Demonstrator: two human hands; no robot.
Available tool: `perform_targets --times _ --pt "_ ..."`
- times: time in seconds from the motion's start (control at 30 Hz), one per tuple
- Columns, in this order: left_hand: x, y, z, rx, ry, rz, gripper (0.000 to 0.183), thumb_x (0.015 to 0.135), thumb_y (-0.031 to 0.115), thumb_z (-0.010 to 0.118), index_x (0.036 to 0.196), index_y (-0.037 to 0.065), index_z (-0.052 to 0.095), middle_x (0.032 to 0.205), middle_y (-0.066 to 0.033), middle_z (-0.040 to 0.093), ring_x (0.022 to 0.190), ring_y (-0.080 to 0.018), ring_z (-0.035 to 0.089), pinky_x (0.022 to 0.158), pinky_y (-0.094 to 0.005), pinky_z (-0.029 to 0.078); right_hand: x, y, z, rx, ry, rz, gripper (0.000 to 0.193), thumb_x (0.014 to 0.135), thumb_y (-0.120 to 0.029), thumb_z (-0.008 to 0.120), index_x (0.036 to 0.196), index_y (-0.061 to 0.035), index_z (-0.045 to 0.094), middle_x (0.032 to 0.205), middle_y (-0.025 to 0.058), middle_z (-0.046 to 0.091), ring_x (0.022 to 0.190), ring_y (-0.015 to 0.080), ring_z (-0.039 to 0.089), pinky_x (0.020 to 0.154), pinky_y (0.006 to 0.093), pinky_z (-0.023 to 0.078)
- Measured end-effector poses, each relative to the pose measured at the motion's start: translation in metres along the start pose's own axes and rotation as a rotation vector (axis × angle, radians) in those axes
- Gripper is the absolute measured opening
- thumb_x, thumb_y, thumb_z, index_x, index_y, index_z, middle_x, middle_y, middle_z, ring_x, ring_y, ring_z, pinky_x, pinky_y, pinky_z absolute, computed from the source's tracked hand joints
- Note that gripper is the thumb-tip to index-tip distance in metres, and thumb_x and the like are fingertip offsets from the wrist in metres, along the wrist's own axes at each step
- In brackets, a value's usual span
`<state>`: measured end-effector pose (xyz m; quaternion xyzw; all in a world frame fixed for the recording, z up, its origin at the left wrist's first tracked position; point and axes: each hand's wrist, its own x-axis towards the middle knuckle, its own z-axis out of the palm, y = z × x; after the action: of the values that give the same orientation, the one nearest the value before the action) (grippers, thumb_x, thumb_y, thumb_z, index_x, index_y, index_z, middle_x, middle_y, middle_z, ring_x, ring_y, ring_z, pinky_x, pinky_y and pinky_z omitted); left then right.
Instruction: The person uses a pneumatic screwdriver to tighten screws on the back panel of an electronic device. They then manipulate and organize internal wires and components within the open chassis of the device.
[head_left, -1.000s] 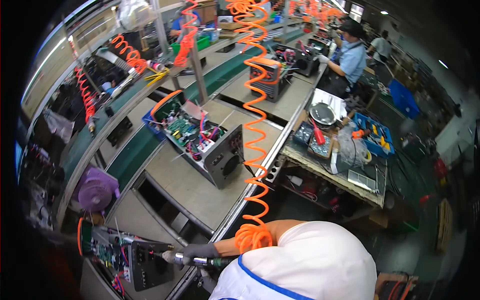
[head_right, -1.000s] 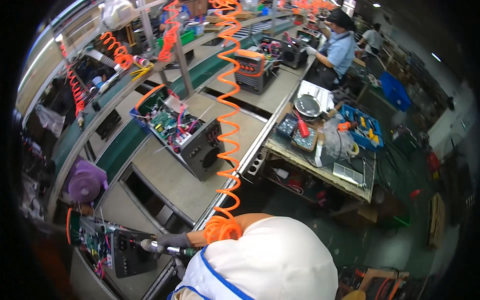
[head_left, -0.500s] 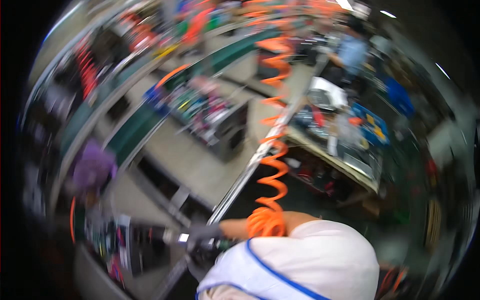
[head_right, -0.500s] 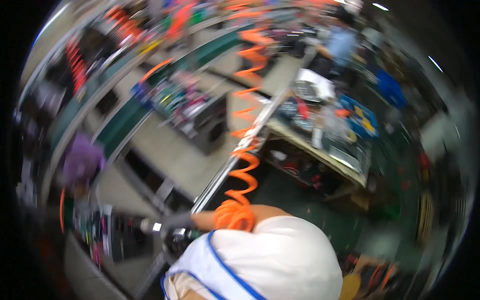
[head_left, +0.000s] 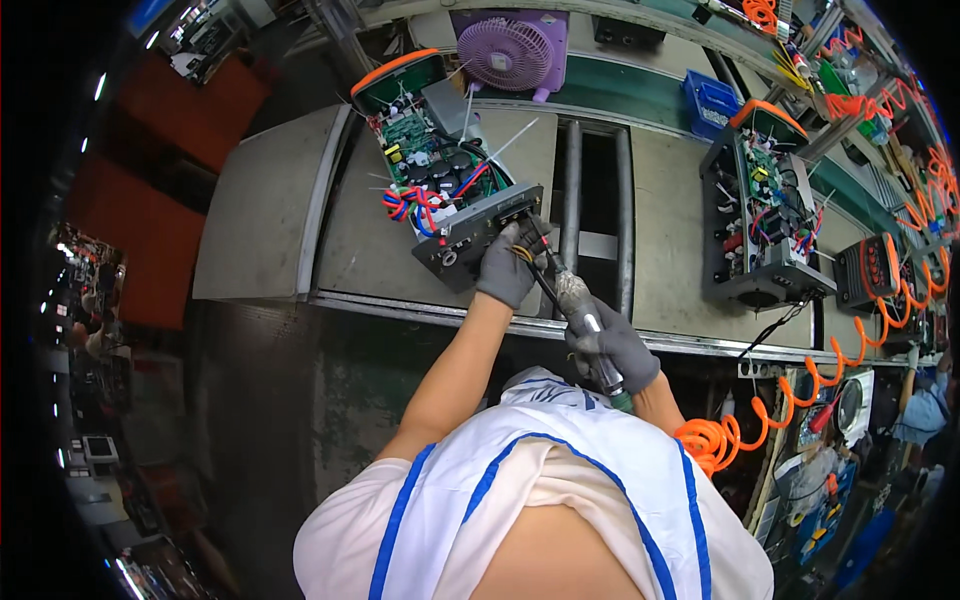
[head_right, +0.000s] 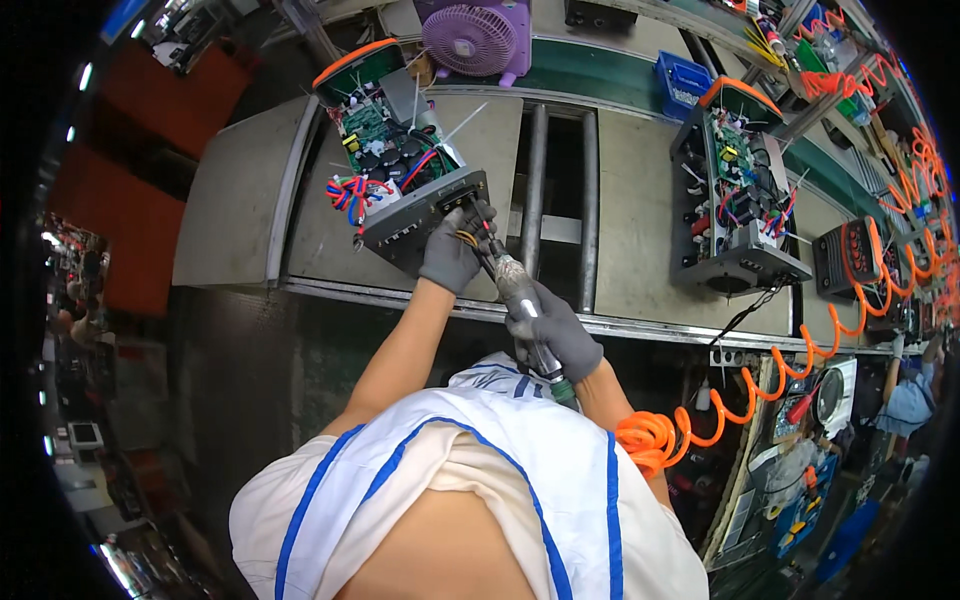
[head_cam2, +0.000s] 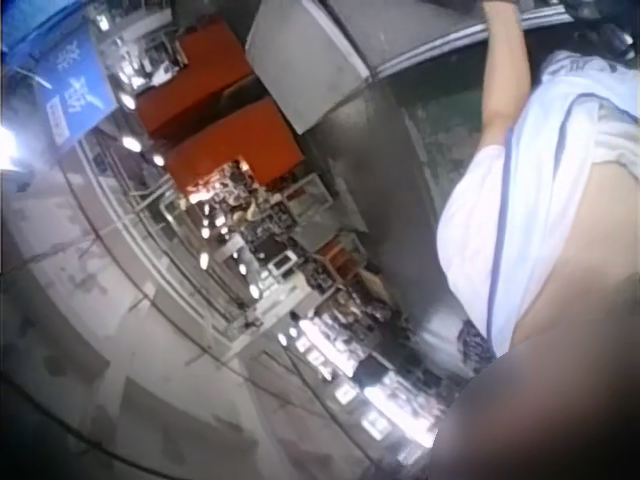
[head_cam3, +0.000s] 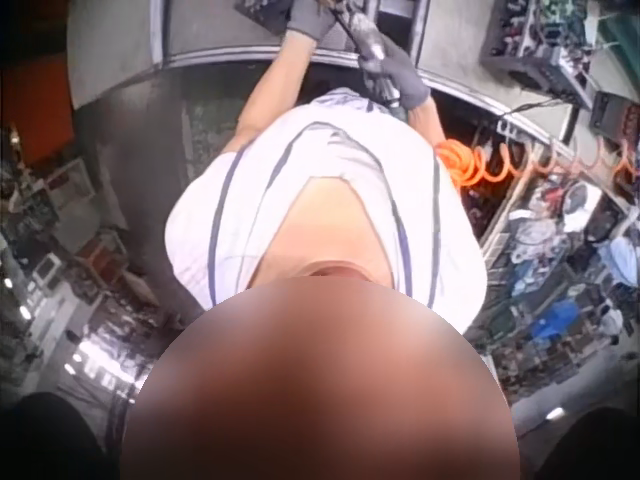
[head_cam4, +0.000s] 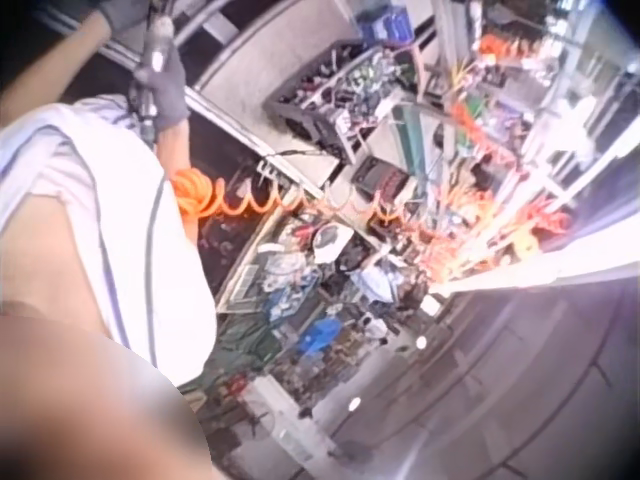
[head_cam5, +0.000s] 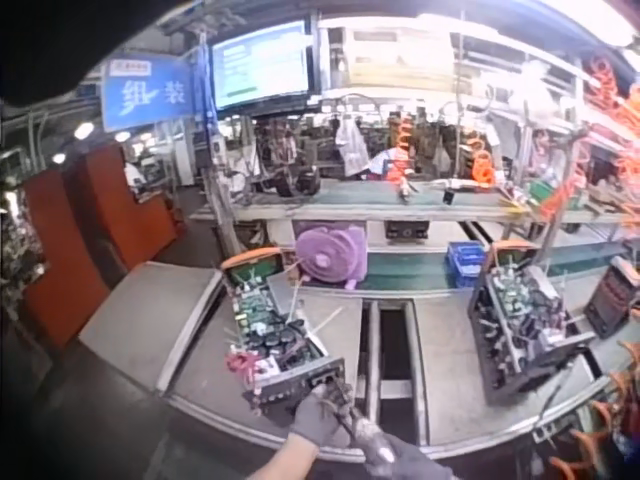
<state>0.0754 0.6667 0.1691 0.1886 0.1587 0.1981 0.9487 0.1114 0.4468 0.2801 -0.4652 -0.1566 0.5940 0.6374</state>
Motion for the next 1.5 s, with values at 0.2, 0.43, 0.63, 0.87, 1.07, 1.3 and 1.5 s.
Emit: perform_targets --times 0.2,0.43,0.63,0.87,1.07,1.3,1.5 --pt "0.0 0.011 0.018 0.043 0.108 0.063 0.037 0.094 0.033 0.04 0.11 0.005 0.057 0.099 -0.0116 0.065 0.076 -0.0214 0.061 0.065 -0.034 0.05 0.008 0.003 0.001 0.042 -0.022 0.025 0.066 0.064 -0.007 0.065 0.124 -0.0027 0.039 0.075 0.0053 0.052 0.048 0.0133 0.054 0.042 0.024 0.044" --pt "-0.002 0.017 0.024 0.014 0.168 0.102 0.035 0.094 0.032 0.041 0.11 0.006 0.057 0.096 -0.0099 0.066 0.073 -0.0203 0.061 0.062 -0.0316 0.048 0.007 -0.004 0.004 -0.113 -0.024 0.021 0.076 0.062 -0.011 0.067 0.131 -0.003 0.036 0.085 0.006 0.051 0.067 0.0128 0.053 0.056 0.025 0.045" --pt "-0.001 0.019 0.006 -0.098 0.165 0.078 0.026 0.093 0.029 0.045 0.102 0.01 0.061 0.085 -0.0048 0.066 0.068 -0.019 0.06 0.059 -0.032 0.047 0.0 -0.001 0.009 -0.162 -0.012 0.059 0.078 0.06 -0.011 0.067 0.132 -0.0024 0.035 0.089 0.0071 0.051 0.072 0.0135 0.053 0.061 0.0252 0.045" --pt "-0.005 0.022 0.009 -0.063 0.261 0.156 0.021 0.093 0.024 0.045 0.096 0.011 0.061 0.081 -0.0046 0.065 0.064 -0.0177 0.059 0.054 -0.0301 0.045 0.003 0.003 0.015 -0.315 0.026 0.012 0.077 0.06 -0.013 0.065 0.13 -0.001 0.037 0.092 0.0076 0.051 0.079 0.0148 0.052 0.069 0.0269 0.044" --pt "-0.01 0.025 0.001 -0.129 0.144 0.086 0.018 0.091 0.02 0.046 0.095 0.01 0.06 0.079 -0.0052 0.063 0.062 -0.0167 0.055 0.048 -0.0267 0.04 0.011 -0.001 0.021 -0.308 0.016 -0.015 0.076 0.059 -0.014 0.065 0.129 -0.0005 0.038 0.091 0.0074 0.052 0.08 0.015 0.051 0.07 0.0266 0.043" --pt "-0.012 0.026 0.012 -0.122 0.17 0.056 0.015 0.089 0.02 0.051 0.095 0.01 0.061 0.078 -0.0043 0.062 0.062 -0.0161 0.054 0.049 -0.0269 0.04 0.018 0.002 0.022 -0.246 0.024 -0.053 0.078 0.061 -0.011 0.065 0.132 -0.0024 0.034 0.083 0.0066 0.052 0.066 0.0119 0.053 0.056 0.0234 0.045" --pt "-0.006 0.026 -0.001 -0.121 0.27 0.074 0.013 0.088 0.022 0.055 0.09 0.011 0.063 0.077 -0.001 0.062 0.061 -0.0137 0.054 0.051 -0.0275 0.041 0.018 0.006 0.027 -0.325 0.04 -0.082 0.077 0.062 -0.012 0.065 0.132 -0.0006 0.036 0.092 0.0074 0.052 0.078 0.0144 0.052 0.07 0.027 0.044"
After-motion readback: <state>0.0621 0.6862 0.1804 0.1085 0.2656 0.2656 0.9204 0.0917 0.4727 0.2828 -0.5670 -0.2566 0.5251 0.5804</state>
